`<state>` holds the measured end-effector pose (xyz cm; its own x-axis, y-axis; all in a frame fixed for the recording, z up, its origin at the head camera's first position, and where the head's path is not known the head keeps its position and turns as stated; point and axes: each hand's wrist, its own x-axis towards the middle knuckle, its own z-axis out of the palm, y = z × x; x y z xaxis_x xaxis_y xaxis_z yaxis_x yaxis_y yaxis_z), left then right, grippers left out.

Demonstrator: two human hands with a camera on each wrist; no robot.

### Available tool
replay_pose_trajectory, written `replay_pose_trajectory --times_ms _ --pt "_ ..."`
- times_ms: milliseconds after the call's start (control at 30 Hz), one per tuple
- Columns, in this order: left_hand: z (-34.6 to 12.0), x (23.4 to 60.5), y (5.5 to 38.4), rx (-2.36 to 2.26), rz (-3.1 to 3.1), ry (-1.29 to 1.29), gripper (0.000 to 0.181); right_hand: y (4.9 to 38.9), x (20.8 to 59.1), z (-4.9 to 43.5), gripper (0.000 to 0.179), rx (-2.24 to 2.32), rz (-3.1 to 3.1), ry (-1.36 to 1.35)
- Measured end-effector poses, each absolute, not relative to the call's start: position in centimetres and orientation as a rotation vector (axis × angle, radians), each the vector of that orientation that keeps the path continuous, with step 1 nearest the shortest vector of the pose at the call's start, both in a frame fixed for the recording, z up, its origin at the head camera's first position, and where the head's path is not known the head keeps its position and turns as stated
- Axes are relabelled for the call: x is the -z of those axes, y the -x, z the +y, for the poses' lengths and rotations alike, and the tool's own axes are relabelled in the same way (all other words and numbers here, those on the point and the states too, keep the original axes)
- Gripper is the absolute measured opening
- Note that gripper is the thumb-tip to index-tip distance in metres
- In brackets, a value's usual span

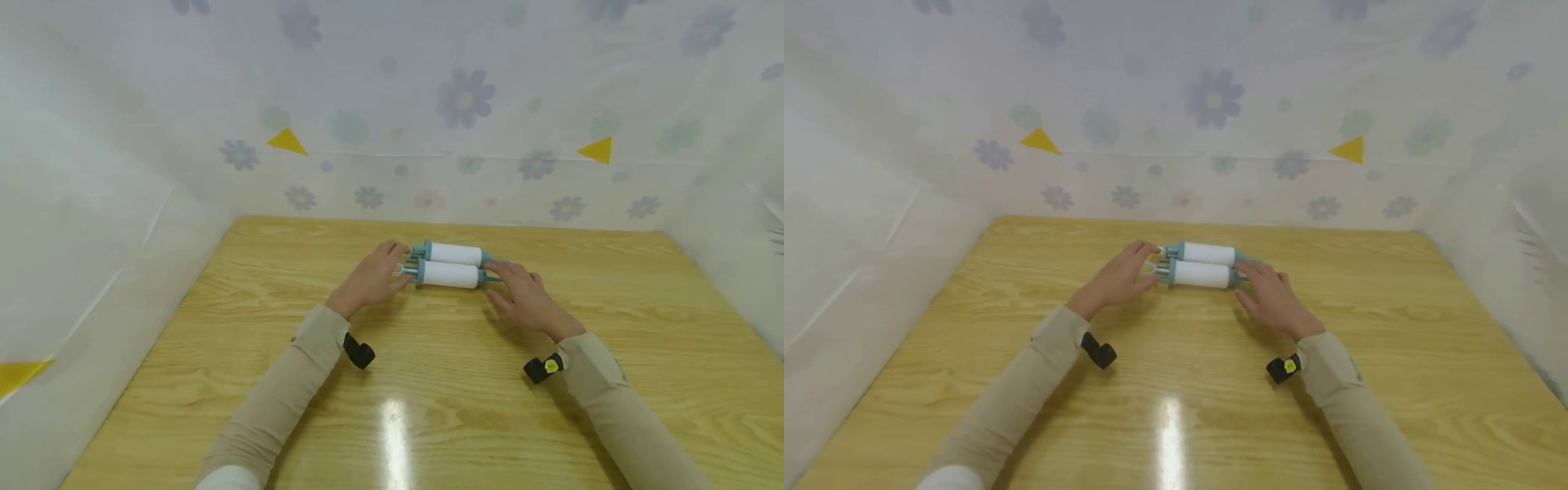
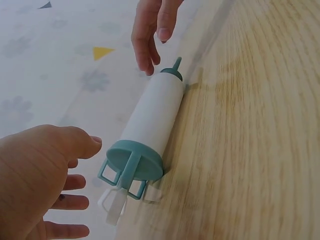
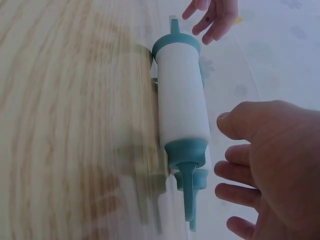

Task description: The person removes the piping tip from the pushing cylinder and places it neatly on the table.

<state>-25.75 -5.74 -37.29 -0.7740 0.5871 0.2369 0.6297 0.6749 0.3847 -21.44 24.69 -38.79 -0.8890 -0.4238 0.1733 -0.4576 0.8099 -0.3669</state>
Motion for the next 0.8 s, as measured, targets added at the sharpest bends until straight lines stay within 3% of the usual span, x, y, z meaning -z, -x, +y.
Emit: replay_pose_trajectory --times_ms 800 --pt "-4.3 38.5 26.0 0.656 -2.734 1.03 0.052 22.8 39.0 23.5 0.052 -0.662 -2.9 -0.733"
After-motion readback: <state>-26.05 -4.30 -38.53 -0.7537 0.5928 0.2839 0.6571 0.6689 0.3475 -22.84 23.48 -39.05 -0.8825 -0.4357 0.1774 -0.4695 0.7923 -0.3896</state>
